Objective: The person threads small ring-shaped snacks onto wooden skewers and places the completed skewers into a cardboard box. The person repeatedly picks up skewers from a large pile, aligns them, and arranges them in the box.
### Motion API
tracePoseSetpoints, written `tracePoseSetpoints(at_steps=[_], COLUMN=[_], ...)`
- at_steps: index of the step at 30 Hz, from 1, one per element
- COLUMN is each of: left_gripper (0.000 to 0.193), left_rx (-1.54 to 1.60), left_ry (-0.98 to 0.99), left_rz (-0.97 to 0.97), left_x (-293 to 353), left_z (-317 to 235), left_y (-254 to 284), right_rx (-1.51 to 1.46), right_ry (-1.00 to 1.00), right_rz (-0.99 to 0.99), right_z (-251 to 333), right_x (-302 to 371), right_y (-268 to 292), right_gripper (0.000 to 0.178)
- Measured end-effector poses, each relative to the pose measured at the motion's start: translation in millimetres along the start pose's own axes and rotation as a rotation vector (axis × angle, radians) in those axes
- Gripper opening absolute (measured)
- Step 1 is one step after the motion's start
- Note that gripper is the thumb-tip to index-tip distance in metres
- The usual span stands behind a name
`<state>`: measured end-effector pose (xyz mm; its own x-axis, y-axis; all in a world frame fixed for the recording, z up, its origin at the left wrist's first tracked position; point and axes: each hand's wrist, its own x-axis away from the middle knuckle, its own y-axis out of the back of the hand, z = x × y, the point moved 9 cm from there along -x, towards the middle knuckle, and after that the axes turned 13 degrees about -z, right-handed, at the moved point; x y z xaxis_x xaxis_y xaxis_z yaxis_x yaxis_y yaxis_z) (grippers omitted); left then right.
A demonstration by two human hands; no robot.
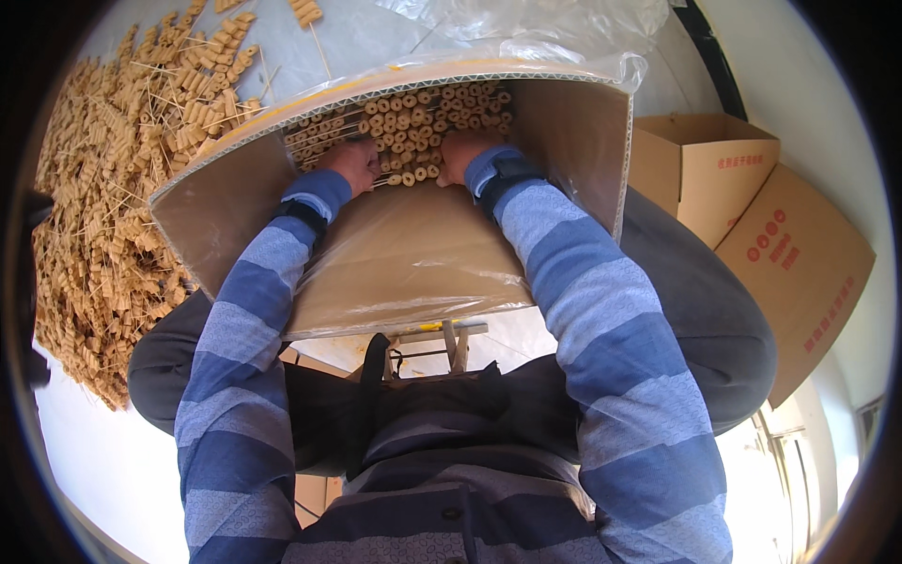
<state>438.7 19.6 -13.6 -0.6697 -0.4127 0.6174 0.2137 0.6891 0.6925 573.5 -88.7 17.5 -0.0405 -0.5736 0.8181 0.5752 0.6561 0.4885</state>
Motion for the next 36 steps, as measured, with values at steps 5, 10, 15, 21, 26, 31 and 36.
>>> tracePoseSetpoints(at_steps=[5, 10, 15, 21, 26, 31, 36], left_gripper=[0.019, 0.022, 0.023, 0.02, 0.023, 0.023, 0.024], left_rx=[-0.008, 0.015, -0.058, -0.02, -0.147, -0.264, -0.341], left_ry=[-0.01, -0.017, 0.024, -0.087, -0.211, -0.198, -0.307], left_rz=[-0.009, -0.013, 0.188, 0.201, 0.287, 0.163, 0.121], left_x=[-2, 5, 6, 16, 12, 13, 24], left_z=[1, 0, 0, 0, -7, -17, -25], left_y=[-3, 2, 4, 0, -17, -19, -22], right_rx=[0.058, 0.277, 0.338, 0.27, 0.519, 0.544, 0.515], right_ry=[0.034, 0.14, 0.341, 0.332, 0.356, 0.318, 0.332], right_rz=[-0.084, -0.268, -0.318, -0.35, -0.129, -0.137, -0.101], right_z=[13, 37, 59, 55, 37, 52, 48], right_x=[8, 10, 14, 21, 39, 52, 52], right_y=[11, 14, 0, 9, 25, 29, 24], right_gripper=[0.042, 0.038, 0.024, 0.021, 0.02, 0.019, 0.019])
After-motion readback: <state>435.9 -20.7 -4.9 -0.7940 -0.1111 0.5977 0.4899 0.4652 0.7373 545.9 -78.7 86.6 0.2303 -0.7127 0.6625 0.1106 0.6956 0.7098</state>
